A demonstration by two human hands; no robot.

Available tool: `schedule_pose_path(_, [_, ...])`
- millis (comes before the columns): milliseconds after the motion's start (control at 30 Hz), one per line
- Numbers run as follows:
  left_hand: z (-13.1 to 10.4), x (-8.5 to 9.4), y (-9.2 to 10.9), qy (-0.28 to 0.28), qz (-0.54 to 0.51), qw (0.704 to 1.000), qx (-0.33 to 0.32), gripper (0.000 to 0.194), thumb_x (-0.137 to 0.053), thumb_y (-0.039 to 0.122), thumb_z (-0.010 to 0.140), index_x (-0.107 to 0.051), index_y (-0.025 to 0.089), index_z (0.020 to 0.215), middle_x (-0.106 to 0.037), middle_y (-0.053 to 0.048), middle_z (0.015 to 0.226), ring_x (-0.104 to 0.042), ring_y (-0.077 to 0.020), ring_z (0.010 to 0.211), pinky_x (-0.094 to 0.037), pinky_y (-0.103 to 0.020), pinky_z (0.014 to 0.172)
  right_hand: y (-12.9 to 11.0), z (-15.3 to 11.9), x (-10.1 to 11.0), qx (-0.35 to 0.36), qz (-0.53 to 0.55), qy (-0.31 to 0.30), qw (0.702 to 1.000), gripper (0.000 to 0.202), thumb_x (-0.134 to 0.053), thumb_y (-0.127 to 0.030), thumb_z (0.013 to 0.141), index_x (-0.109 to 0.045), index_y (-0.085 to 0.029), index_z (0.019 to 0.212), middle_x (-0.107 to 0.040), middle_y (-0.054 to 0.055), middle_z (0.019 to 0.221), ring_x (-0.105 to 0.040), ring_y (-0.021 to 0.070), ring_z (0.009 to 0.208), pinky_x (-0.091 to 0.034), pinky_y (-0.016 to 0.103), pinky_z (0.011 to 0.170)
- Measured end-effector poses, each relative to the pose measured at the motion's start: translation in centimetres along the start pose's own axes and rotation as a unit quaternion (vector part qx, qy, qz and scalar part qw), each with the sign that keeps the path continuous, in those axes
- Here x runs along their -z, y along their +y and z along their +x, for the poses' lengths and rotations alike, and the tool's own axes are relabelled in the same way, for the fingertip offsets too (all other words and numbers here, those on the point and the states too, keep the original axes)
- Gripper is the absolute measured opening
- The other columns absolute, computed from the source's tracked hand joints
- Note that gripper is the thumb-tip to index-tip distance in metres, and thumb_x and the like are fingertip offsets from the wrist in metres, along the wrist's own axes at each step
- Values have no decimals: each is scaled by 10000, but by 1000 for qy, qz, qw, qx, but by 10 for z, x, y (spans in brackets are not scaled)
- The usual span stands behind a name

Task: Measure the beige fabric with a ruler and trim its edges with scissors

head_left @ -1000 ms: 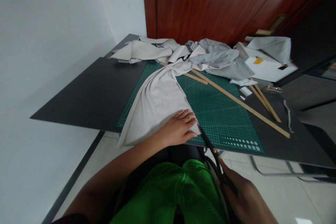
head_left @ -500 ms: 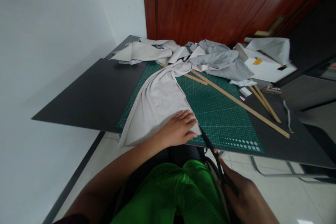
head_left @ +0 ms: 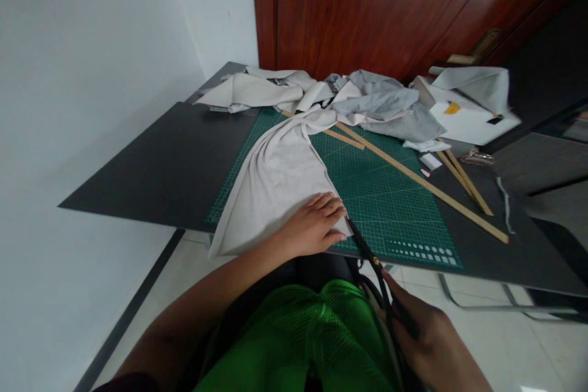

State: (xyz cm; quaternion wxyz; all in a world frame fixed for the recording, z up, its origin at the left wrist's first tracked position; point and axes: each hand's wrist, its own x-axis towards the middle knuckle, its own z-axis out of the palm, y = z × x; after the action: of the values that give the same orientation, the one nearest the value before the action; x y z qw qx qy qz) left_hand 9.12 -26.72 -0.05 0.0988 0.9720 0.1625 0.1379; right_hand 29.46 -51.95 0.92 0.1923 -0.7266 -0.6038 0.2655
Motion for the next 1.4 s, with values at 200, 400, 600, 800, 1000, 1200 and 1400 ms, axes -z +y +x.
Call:
schedule_pose_path(200, [0,-3,0,-10,14,1000,6,642,-510,565,1080,-487,124,1546,-484,-128,1649,-352,-282,1588,-230,-436,1341,-9,3,-5,9,-20,49,999,619,-576,-305,951,-586,-93,1532,-808,143,1274,-819,265,1057,-644,256,836])
schedule_pose_path(400, [0,-2,1,-22,23,999,11,673,-462,576,1093,-468,94,1562,-462,-155,1663,-347,-281,1595,-221,-425,1342,-16,5,-10,14,-28,75,997,600,-538,-325,960,-611,-98,1511,-811,161,1258,-828,266,1025,-648,279,833])
schedule_pose_path(600, [0,-4,0,-17,35,999,11,687,-439,599,1094,-462,106,1571,-449,-162,1671,-358,-276,1595,-219,-414,1339,-13,5,-11,17,-26,77,997,614,-526,-338,955,-611,-94,1511,-783,159,1311,-793,281,1134,-642,281,873])
schedule_pose_path(800, [1,-3,1,-27,35,999,16,716,-448,594,1092,-450,68,1579,-426,-182,1681,-332,-282,1606,-212,-413,1343,-13,5,-10,5,-28,65,998,619,-523,-303,943,-600,-93,1521,-782,163,1303,-806,290,1099,-651,310,868])
schedule_pose_path(1000, [0,-2,2,-22,39,999,15,703,-443,604,1091,-458,93,1574,-439,-165,1676,-350,-274,1598,-213,-408,1339,-16,6,-9,13,-26,66,997,620,-511,-311,951,-598,-69,1515,-777,170,1310,-805,276,1103,-641,295,888])
schedule_pose_path(1200, [1,-2,2,-25,37,999,17,704,-457,593,1090,-464,76,1567,-438,-170,1676,-350,-279,1598,-209,-405,1342,-18,6,-10,20,-32,67,997,628,-495,-326,949,-609,-32,1493,-802,176,1255,-826,254,1033,-640,252,833])
schedule_pose_path(1400, [0,-2,2,-27,38,999,17,714,-436,596,1095,-439,74,1582,-420,-163,1689,-325,-277,1610,-189,-399,1343,-16,5,-10,4,-25,60,998,621,-512,-311,950,-606,-48,1504,-769,176,1319,-792,283,1131,-630,292,906])
